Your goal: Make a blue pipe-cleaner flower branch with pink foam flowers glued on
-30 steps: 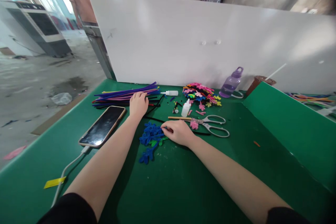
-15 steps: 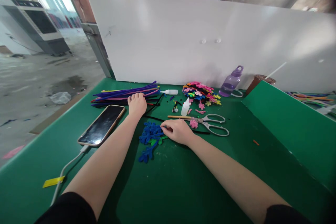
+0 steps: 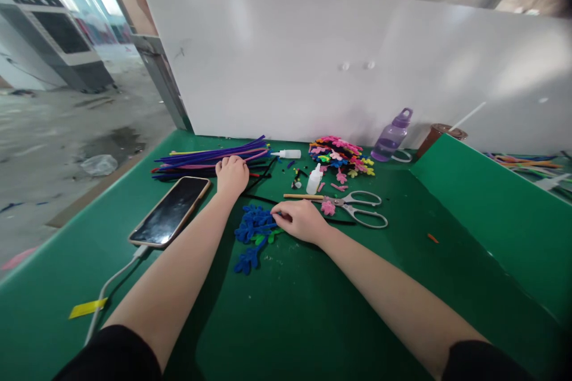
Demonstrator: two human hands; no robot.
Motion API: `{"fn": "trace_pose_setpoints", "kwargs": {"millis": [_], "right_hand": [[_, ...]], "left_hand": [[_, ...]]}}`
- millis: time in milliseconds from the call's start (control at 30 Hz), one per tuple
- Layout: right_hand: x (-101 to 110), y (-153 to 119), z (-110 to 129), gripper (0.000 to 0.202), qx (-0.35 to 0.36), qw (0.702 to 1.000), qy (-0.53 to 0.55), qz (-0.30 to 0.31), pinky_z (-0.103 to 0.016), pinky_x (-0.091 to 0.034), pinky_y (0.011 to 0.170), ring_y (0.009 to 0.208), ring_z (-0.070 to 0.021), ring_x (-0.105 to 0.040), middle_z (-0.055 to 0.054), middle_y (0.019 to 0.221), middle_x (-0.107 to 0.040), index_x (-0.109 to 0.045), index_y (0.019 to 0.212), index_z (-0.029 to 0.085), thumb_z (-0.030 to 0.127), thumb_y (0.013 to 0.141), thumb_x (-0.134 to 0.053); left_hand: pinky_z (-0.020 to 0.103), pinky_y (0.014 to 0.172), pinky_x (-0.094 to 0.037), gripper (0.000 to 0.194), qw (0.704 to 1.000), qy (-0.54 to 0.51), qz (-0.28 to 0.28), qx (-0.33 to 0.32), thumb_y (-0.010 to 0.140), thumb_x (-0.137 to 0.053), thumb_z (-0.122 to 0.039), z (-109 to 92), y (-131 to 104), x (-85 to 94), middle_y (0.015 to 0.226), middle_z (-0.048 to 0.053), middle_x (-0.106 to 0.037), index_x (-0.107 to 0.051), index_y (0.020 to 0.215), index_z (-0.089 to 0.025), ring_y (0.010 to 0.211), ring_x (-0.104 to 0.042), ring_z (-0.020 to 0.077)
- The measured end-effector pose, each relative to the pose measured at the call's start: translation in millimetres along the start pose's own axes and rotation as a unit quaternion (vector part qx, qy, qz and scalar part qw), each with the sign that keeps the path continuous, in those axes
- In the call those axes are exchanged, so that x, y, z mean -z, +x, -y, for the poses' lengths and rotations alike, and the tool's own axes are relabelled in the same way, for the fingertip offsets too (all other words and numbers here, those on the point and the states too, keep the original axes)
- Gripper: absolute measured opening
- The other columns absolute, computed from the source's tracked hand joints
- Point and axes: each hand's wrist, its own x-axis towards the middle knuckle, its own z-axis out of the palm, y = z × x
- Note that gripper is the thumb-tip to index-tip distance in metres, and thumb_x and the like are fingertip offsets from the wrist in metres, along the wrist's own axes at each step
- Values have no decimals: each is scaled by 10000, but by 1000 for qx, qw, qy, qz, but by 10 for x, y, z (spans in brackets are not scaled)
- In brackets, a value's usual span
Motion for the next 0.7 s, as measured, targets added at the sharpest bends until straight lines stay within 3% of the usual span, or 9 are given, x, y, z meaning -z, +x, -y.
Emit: {"fn": "trace_pose_setpoints", "kwargs": {"millis": [200, 333, 433, 633, 700], "right_hand": [[-7, 3, -6, 190, 4, 1000, 2, -4, -210, -367, 571, 597, -103, -564, -4, 728, -675, -657, 897, 188, 229, 843, -480], [8, -9, -3, 192, 8, 1000, -5, -12, -208, -377, 574, 612, -100, -577, 3, 737, -676, -652, 902, 192, 223, 847, -470], [5, -22, 5, 190, 7, 999, -21, -30, -215, -388, 568, 622, -107, -591, 4, 731, -676, -647, 894, 197, 218, 847, -464], [34, -71, 75, 217, 23, 984, -85, -152, -262, -428, 710, 756, -149, -620, -40, 793, -677, -615, 931, 185, 209, 874, -407], [120, -102, 90, 204, 26, 979, -121, -164, -265, -415, 690, 747, -152, -614, -37, 792, -671, -600, 935, 189, 203, 874, -406]], "left_hand": [[431, 918, -337, 271, 1000, -15, -4, -6, 841, -386, -210, -20, -3, 38, 1068, 98, -583, -629, 952, -171, 1029, -482, 275], [396, 941, -340, 273, 999, -37, -28, -17, 853, -383, -206, -88, -32, 190, 1188, 81, -520, -599, 1019, -195, 1106, -451, 249], [380, 954, -339, 272, 988, -107, -76, -76, 865, -362, -183, -214, -48, 342, 1140, 71, -536, -586, 1018, -202, 1088, -472, 223], [340, 914, -376, 249, 973, -141, -44, -180, 862, -367, -166, -565, -37, 618, 1111, 75, -543, -568, 1007, -176, 1064, -493, 207], [343, 921, -375, 242, 967, -146, -31, -205, 864, -371, -170, -643, -56, 747, 1108, 71, -545, -563, 1011, -175, 1053, -502, 203]]}}
